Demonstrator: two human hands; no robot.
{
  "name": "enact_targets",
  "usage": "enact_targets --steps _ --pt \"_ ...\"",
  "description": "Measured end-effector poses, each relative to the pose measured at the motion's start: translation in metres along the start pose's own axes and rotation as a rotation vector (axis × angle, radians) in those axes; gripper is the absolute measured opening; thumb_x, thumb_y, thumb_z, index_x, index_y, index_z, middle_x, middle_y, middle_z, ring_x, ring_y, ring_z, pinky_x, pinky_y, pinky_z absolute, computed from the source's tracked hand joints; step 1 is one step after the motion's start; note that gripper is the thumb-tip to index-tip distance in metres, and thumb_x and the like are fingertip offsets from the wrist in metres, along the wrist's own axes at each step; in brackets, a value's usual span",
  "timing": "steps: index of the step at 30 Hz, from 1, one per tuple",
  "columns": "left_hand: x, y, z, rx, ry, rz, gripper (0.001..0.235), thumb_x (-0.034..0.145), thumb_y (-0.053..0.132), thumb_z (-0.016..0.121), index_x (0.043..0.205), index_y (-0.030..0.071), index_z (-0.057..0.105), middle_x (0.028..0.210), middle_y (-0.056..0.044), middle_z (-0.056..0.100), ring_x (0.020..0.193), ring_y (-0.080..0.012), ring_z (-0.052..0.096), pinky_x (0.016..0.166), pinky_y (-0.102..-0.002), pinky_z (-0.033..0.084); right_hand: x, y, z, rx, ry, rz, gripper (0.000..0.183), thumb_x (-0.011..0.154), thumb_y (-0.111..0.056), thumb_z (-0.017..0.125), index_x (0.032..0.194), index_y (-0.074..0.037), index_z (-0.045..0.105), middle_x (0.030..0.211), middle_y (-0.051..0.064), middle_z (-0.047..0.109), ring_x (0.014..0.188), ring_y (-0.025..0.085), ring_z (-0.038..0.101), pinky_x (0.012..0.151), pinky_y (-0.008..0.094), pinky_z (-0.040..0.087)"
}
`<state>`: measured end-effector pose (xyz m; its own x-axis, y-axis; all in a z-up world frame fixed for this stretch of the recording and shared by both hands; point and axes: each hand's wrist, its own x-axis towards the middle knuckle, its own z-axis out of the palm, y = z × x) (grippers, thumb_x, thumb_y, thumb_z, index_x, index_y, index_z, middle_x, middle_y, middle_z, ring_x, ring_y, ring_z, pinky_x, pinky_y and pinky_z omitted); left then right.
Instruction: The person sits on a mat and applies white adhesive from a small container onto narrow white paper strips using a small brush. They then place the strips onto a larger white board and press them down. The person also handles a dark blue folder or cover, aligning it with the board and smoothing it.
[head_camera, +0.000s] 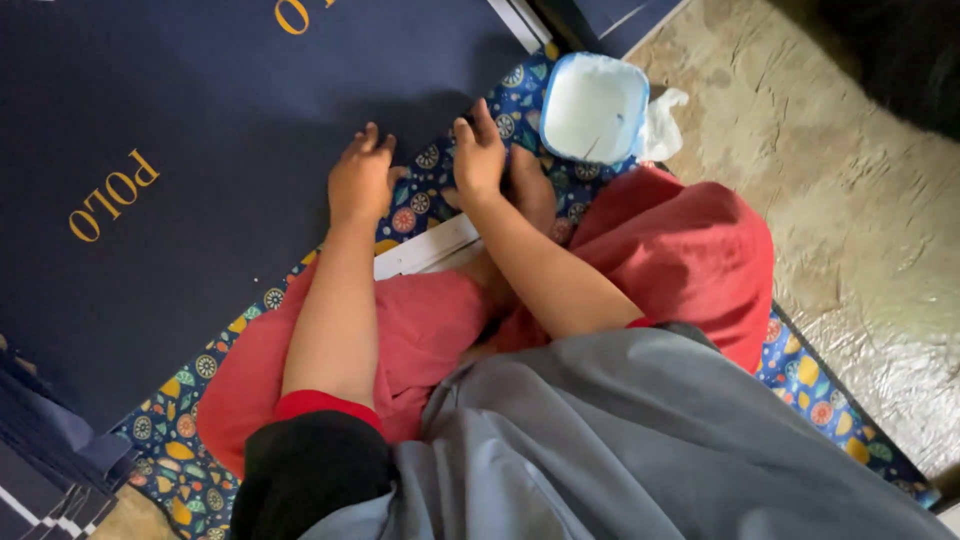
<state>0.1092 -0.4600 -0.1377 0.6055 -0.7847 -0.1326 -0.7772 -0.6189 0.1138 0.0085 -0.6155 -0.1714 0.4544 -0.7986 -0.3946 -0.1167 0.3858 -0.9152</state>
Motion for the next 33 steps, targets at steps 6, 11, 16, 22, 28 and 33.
enact_targets --steps 6,11,16,22,28,33 --pt "0.000 -0.002 0.028 0.061 0.217 -0.057 0.037 0.093 0.005 0.055 0.128 -0.001 0.065 0.113 -0.022 0.072 0.082 -0.0368 0.074 0.064 -0.045 0.060 0.000 0.000 0.005 0.045 -0.014 0.023 0.077 0.093 -0.029 0.061 0.158 0.002 0.034 0.158 0.017 0.048 0.146 0.028 0.047 0.119 0.036 0.041" --pt "0.005 -0.014 0.029 -0.449 0.722 -0.468 0.009 0.097 0.012 0.052 0.093 0.007 0.059 0.082 -0.019 0.067 0.077 -0.0476 0.065 0.070 -0.057 0.047 -0.048 -0.066 0.010 -0.202 -0.311 0.083 0.108 0.081 -0.076 0.050 0.165 -0.017 0.018 0.174 0.012 0.006 0.161 0.029 0.005 0.126 0.052 0.017" --pt "0.016 -0.008 -0.015 -0.849 0.924 -0.708 0.032 0.100 0.027 0.044 0.086 0.002 0.059 0.085 -0.021 0.068 0.080 -0.0384 0.064 0.077 -0.048 0.045 -0.055 0.047 0.025 -0.289 -0.527 -0.553 0.085 0.099 -0.033 0.070 0.165 -0.008 0.021 0.172 0.019 0.021 0.158 0.027 0.029 0.129 0.039 0.029" --pt "0.053 0.024 -0.049 -1.021 0.976 -0.830 0.033 0.095 0.032 0.051 0.089 0.006 0.071 0.086 -0.016 0.076 0.082 -0.0330 0.071 0.076 -0.045 0.050 -0.098 0.022 0.022 -0.532 -0.717 -0.524 0.075 0.080 -0.028 0.075 0.146 -0.009 0.044 0.138 0.016 0.060 0.127 0.031 0.060 0.101 0.040 0.046" --pt "0.058 0.073 -0.139 -1.374 1.094 -0.804 0.038 0.096 0.038 0.048 0.091 0.005 0.066 0.081 -0.014 0.071 0.077 -0.0278 0.064 0.069 -0.045 0.046 -0.062 -0.028 0.050 -0.502 -0.411 -0.718 0.066 0.079 -0.008 0.065 0.144 -0.011 0.052 0.138 0.011 0.065 0.128 0.028 0.064 0.105 0.037 0.048" --pt "0.044 0.007 -0.167 -1.290 1.472 -0.706 0.022 0.093 0.019 0.051 0.075 0.008 0.060 0.073 -0.009 0.066 0.072 -0.0191 0.056 0.070 -0.041 0.047 -0.018 -0.067 0.061 -0.441 -0.142 -0.867 0.067 0.079 0.008 0.056 0.143 -0.013 0.060 0.138 0.007 0.070 0.128 0.025 0.067 0.109 0.034 0.050"
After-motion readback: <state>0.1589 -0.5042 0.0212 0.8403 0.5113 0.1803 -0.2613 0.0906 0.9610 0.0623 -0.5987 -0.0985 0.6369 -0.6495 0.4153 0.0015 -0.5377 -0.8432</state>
